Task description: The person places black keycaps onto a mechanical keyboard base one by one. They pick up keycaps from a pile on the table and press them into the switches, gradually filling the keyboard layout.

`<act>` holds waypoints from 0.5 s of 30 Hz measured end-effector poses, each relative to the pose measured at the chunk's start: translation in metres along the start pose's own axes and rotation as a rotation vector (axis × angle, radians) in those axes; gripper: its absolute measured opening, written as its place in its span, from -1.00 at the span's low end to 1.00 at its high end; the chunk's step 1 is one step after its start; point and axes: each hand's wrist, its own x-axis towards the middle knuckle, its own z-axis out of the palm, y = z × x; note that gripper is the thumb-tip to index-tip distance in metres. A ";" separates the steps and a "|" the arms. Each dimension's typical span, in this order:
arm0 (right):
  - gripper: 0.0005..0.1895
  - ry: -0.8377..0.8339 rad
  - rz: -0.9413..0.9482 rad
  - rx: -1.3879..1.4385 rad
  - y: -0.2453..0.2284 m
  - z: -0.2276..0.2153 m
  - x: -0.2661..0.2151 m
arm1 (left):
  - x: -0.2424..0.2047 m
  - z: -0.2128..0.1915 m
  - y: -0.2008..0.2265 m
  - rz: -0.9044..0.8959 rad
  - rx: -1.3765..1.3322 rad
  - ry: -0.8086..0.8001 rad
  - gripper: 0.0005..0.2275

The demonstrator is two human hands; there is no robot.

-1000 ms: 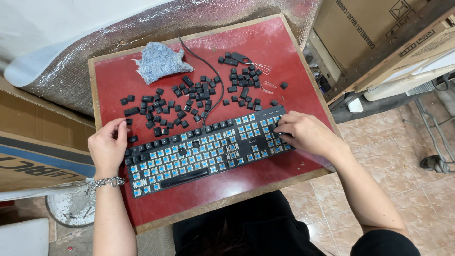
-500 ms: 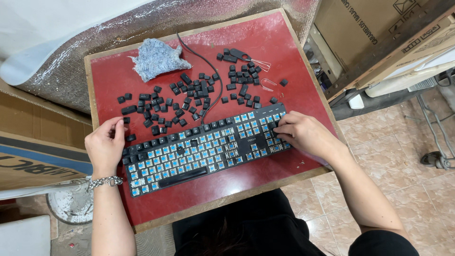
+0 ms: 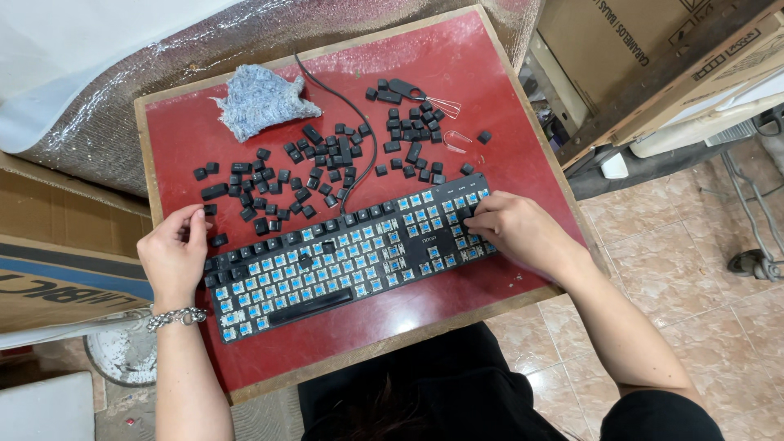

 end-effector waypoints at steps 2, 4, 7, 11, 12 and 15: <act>-0.86 0.006 -0.002 0.005 0.004 0.002 -0.001 | 0.000 0.000 0.001 -0.007 -0.001 -0.004 -0.90; -0.85 0.013 -0.004 0.011 0.005 0.001 -0.001 | 0.000 -0.001 0.001 -0.014 -0.001 -0.007 -0.90; -0.84 -0.010 0.005 0.036 0.004 -0.002 0.001 | 0.001 -0.001 0.002 -0.008 -0.018 0.002 -0.90; -0.84 -0.037 -0.008 -0.058 0.002 0.000 0.001 | 0.001 -0.001 0.004 -0.006 -0.024 -0.001 -0.90; -0.83 -0.038 -0.013 -0.084 0.002 0.001 0.001 | 0.002 -0.001 0.004 -0.010 -0.028 -0.001 -0.90; -0.89 -0.013 -0.025 -0.099 0.001 0.003 -0.002 | 0.001 -0.001 0.001 0.004 0.004 -0.006 -0.91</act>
